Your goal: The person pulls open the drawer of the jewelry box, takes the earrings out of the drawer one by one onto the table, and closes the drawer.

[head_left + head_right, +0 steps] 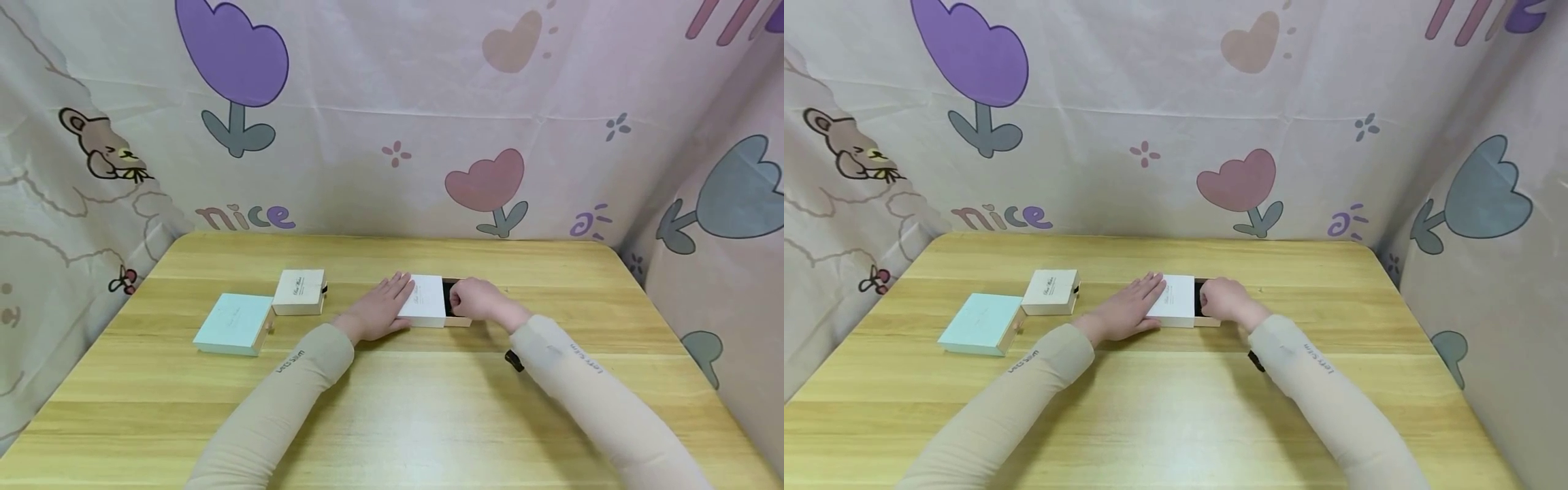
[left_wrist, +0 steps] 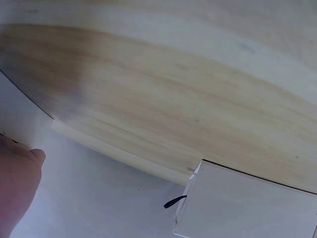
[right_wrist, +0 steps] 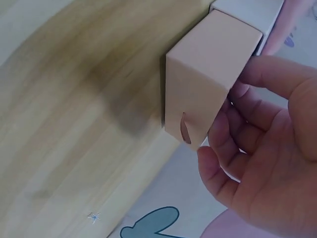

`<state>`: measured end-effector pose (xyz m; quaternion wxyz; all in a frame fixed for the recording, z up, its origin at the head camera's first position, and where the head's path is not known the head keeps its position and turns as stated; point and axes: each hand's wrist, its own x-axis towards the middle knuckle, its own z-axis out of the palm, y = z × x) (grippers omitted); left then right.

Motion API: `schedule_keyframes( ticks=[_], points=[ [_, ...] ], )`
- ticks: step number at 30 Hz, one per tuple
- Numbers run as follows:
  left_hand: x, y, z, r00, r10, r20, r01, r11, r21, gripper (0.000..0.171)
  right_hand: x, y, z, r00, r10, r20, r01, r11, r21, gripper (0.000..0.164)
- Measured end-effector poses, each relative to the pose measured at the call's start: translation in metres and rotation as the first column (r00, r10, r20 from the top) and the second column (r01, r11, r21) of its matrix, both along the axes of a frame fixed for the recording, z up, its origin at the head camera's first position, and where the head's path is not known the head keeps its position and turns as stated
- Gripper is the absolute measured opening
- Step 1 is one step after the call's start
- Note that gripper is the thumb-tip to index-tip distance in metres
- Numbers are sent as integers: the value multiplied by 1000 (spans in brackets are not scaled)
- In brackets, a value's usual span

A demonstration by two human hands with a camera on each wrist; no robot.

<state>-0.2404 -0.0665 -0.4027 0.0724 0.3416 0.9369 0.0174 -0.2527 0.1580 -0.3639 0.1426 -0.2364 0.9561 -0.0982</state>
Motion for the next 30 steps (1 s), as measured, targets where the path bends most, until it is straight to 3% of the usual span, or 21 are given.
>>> schedule_keyframes(
  ticks=[9,18,24,30],
  points=[
    [0,1,-1,1000,-2,9,2,1000,-5,77,0,11,12,1000,-19,4,20,995,-94,18],
    [-2,1,-2,1000,7,14,-7,1000,2,77,-9,42,29,995,-96,-10,94,985,-146,11],
    [-3,0,-4,1000,-2,5,2,1000,0,77,-15,69,26,986,-165,7,164,977,-139,13],
    [-3,0,-3,1000,-4,5,4,1000,-9,78,-18,93,16,972,-229,45,233,966,-115,27]
  ],
)
